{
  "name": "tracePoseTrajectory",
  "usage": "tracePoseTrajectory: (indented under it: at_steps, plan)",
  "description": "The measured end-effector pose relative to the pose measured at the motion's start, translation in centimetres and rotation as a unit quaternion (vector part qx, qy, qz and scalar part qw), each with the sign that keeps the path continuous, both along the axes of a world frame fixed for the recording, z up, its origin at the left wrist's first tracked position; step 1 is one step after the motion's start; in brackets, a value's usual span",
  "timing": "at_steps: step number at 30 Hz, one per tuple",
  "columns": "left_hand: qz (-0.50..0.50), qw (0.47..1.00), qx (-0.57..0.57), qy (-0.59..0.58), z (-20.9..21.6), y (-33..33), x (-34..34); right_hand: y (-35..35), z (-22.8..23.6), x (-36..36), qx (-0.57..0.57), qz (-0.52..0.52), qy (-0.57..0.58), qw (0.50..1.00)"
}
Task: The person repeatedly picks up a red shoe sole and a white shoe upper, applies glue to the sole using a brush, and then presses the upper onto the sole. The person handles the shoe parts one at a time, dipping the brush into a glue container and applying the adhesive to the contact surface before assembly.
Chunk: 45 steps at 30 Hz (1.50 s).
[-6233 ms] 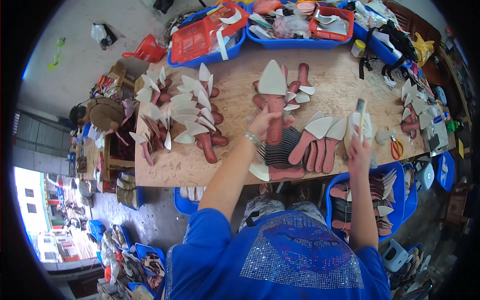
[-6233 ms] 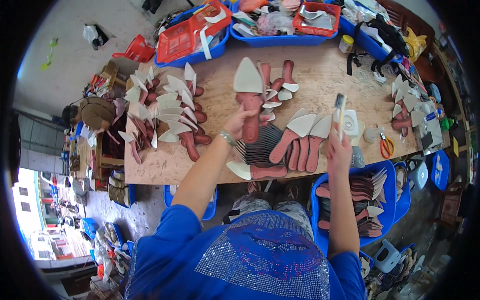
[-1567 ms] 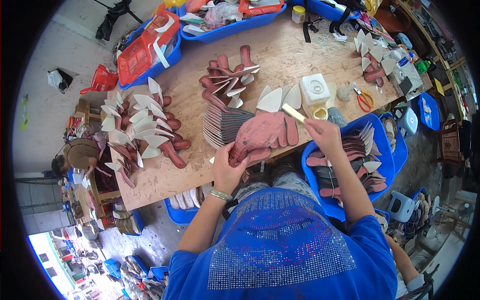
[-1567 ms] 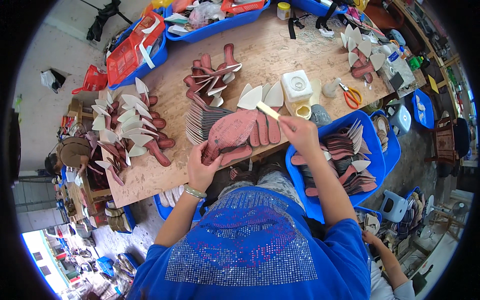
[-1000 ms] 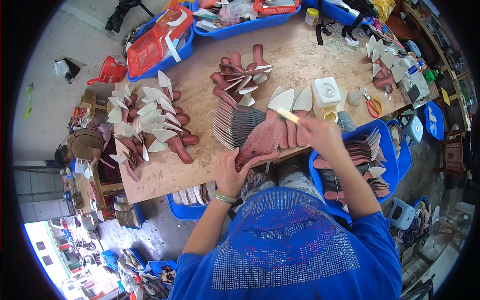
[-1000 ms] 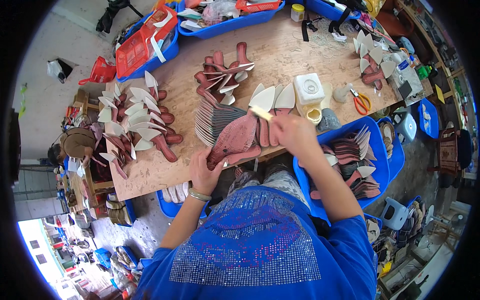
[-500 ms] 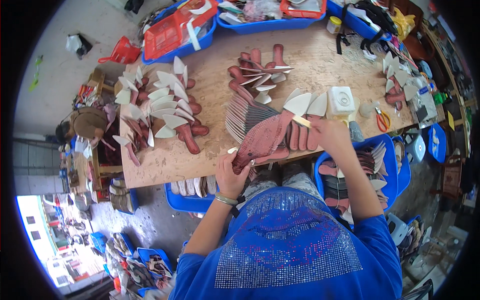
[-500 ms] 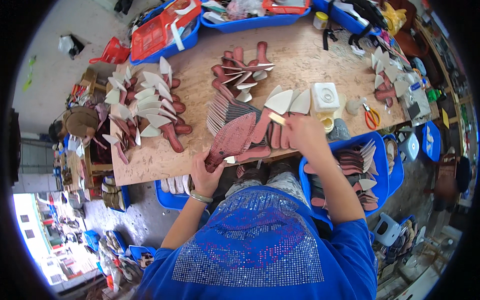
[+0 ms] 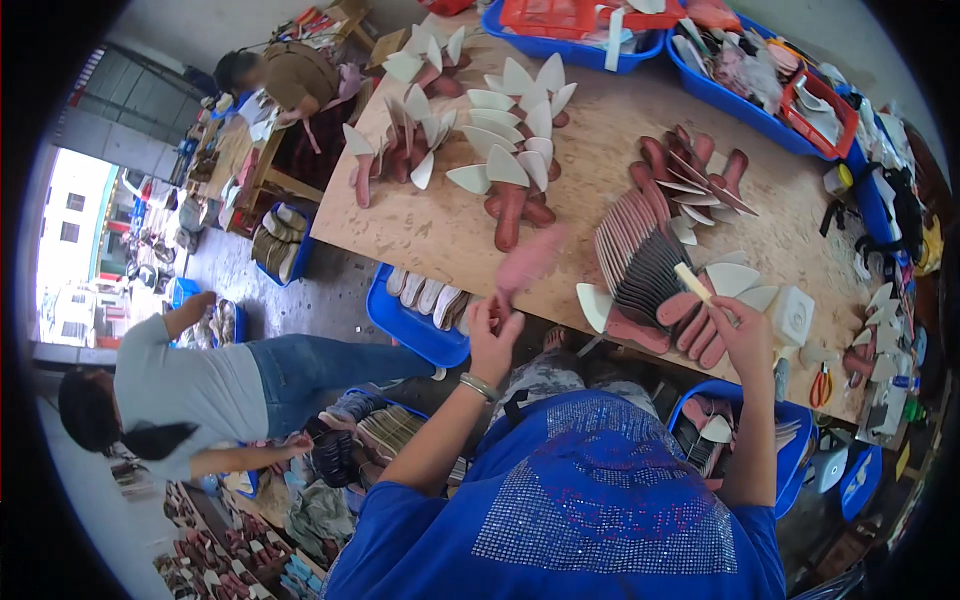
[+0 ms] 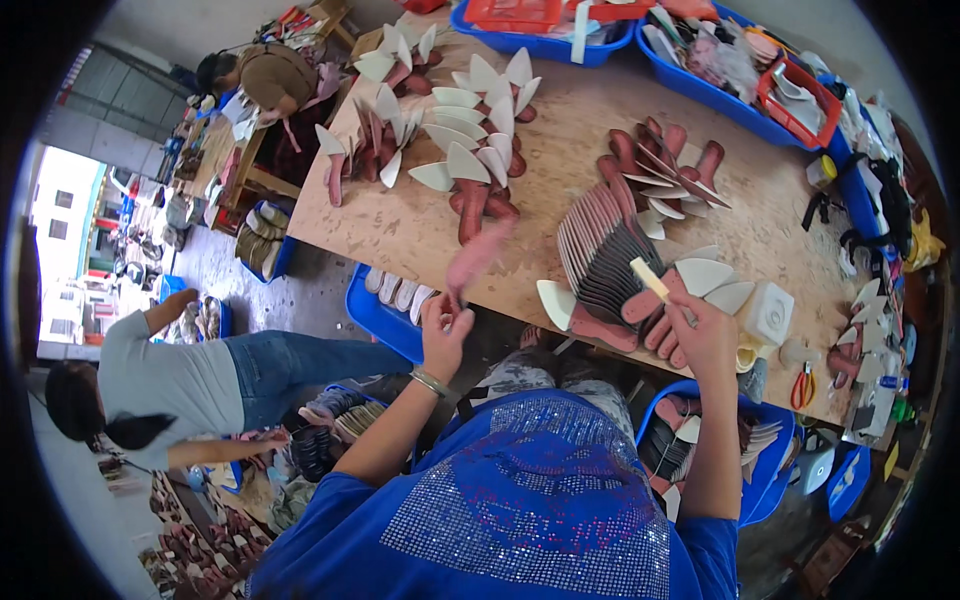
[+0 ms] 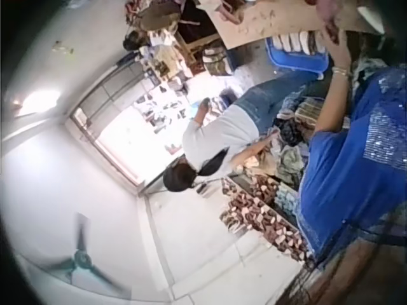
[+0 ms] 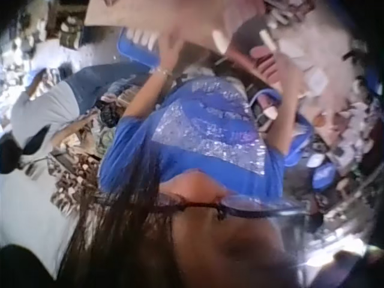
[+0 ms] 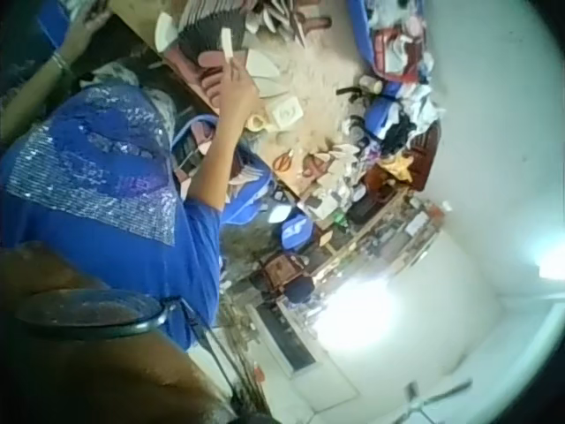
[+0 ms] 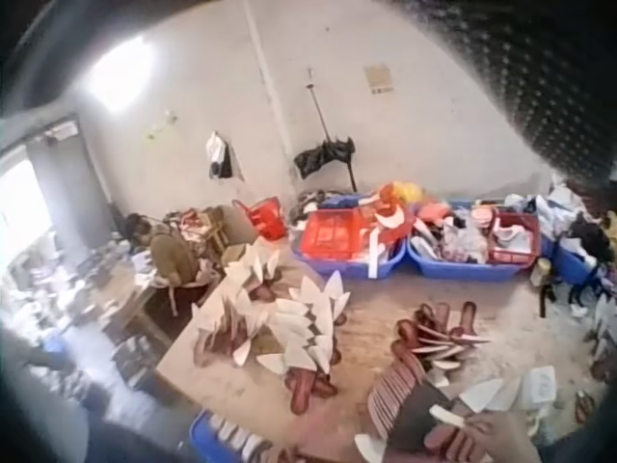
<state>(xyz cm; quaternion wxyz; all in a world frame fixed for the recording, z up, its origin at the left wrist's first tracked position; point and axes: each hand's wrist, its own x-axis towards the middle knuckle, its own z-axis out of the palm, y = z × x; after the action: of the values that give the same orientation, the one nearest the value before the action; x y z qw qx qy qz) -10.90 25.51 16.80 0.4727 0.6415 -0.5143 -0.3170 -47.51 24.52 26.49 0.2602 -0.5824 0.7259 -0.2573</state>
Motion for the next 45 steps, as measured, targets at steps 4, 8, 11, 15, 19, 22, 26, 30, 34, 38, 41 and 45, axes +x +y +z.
tracePoseTrajectory:
  at_steps: [4,8,11,15,19,22,26,30,34,38,41,45]
  plan:
    - [0.080,0.970,0.116,0.197,-9.2,-3.2,8.1,-0.6,0.0,3.3,0.086,-0.036,-0.137,0.986]
    - [0.103,0.981,0.081,0.146,-16.9,-7.4,15.7,-0.5,-3.1,4.5,0.070,-0.016,-0.159,0.985]
    - [0.138,0.939,0.221,0.225,-15.1,-12.6,13.1,0.8,-3.4,3.9,0.054,-0.064,-0.154,0.985]
    - [0.153,0.950,0.208,0.177,-21.0,-14.7,15.4,0.6,-0.6,6.0,0.013,-0.072,-0.103,0.992]
    - [0.113,0.964,0.234,0.057,-26.0,-15.9,18.7,0.8,-0.5,6.1,-0.001,-0.093,-0.108,0.990]
    - [0.115,0.950,0.254,0.143,-26.6,-16.7,17.5,1.0,-1.5,6.2,-0.017,-0.111,-0.103,0.988]
    - [0.192,0.905,0.289,0.248,-21.7,-17.2,12.6,0.6,-1.1,6.9,-0.012,-0.128,-0.075,0.989]
    - [0.140,0.932,0.301,0.143,-21.6,-16.8,14.9,0.1,-1.1,7.2,-0.015,-0.123,-0.085,0.989]
    - [0.086,0.975,0.178,-0.104,-17.4,-16.5,12.5,0.3,-1.3,6.8,-0.030,-0.128,-0.088,0.987]
    - [0.031,0.968,0.069,-0.239,-12.3,-17.4,7.4,0.2,-1.0,7.0,-0.036,-0.117,-0.080,0.989]
    - [0.020,0.948,0.115,-0.297,-10.8,-18.8,4.0,0.3,-0.8,6.7,-0.044,-0.116,-0.081,0.989]
    - [0.014,0.933,0.170,-0.317,-11.1,-20.3,2.4,1.4,-1.1,5.9,-0.054,-0.130,-0.065,0.988]
